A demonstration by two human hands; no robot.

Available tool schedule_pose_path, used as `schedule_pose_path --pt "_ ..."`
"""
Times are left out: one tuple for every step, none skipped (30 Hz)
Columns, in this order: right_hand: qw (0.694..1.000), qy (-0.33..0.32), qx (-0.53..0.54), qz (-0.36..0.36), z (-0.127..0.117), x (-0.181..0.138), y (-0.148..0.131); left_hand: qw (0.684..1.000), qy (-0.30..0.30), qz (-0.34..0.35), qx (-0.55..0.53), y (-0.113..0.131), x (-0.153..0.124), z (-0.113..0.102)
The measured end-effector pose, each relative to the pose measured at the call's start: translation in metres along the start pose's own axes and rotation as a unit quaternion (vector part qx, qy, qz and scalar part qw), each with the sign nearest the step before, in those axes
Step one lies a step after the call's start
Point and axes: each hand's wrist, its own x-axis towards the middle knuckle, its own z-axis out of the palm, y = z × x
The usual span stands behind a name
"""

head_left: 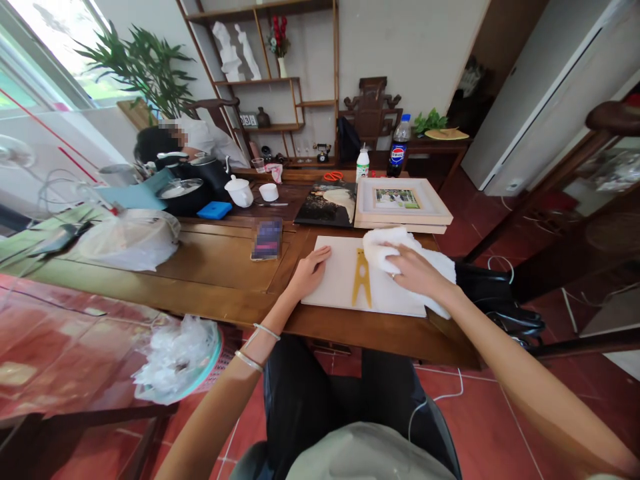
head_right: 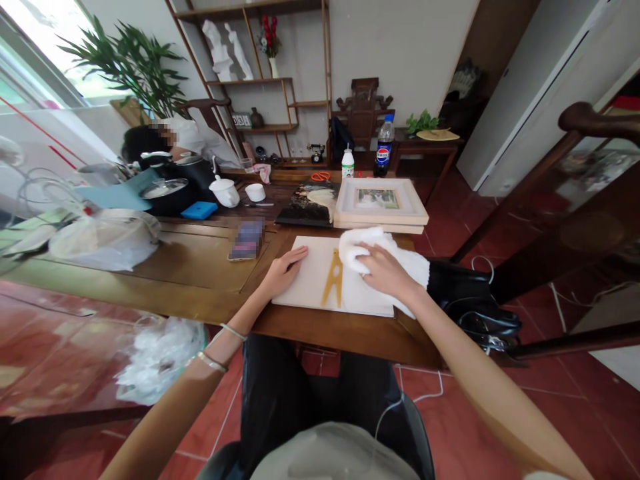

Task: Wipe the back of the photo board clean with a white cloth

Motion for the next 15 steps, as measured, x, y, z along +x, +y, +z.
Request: schedule_pose_path --pt "1.0 0.004 -0.01 0.003 0.003 0.005 0.002 1.0 0.001 0.0 0.0 0.0 0.0 0.0" --pt "1.0 0.006 -0.017 0.006 0.005 0.008 0.001 1.0 0.002 0.001 0.0 0.0 0.0 0.0" --pt "1.0 0.004 -0.024 0.01 0.006 0.007 -0.003 1.0 0.003 0.001 0.001 -0.001 0.0 0.0" --pt "1.0 -0.001 -0.028 0.012 0.006 0.004 -0.009 1.0 0.003 0.002 0.002 -0.001 0.0 0.0" --pt "0.999 -0.01 -0.03 0.013 0.006 -0.002 -0.018 1.0 0.004 0.003 0.004 -0.002 0.0 0.001" --pt "0.999 -0.02 -0.03 0.012 0.005 -0.01 -0.027 1.0 0.005 0.003 0.006 -0.002 0.0 0.001" --pt "0.999 -0.03 -0.028 0.01 0.004 -0.02 -0.036 1.0 0.005 0.003 0.008 -0.003 0.0 0.001" --pt "0.999 -0.037 -0.022 0.004 0.001 -0.032 -0.045 1.0 0.004 0.002 0.01 -0.003 0.0 0.002" --pt "0.999 -0.042 -0.012 -0.005 -0.002 -0.043 -0.051 1.0 0.003 0.002 0.012 -0.003 0.0 0.002" --pt "0.999 -0.046 0.002 -0.017 -0.006 -0.054 -0.055 1.0 0.002 0.002 0.012 -0.003 0.0 0.002" --pt "0.998 -0.046 0.017 -0.03 -0.01 -0.063 -0.057 1.0 0.002 0.003 0.012 -0.003 0.0 0.002" --pt "0.998 -0.042 0.03 -0.039 -0.015 -0.07 -0.056 1.0 0.001 0.003 0.011 -0.003 0.0 0.001" --pt "0.998 -0.032 0.039 -0.04 -0.019 -0.075 -0.052 1.0 0.001 0.002 0.01 -0.002 0.0 0.001" --pt "0.999 -0.014 0.039 -0.032 -0.023 -0.078 -0.048 1.0 0.001 0.0 0.009 -0.002 0.0 0.001" --pt "0.999 0.007 0.031 -0.016 -0.026 -0.078 -0.042 1.0 0.001 -0.001 0.009 -0.002 0.0 0.001"
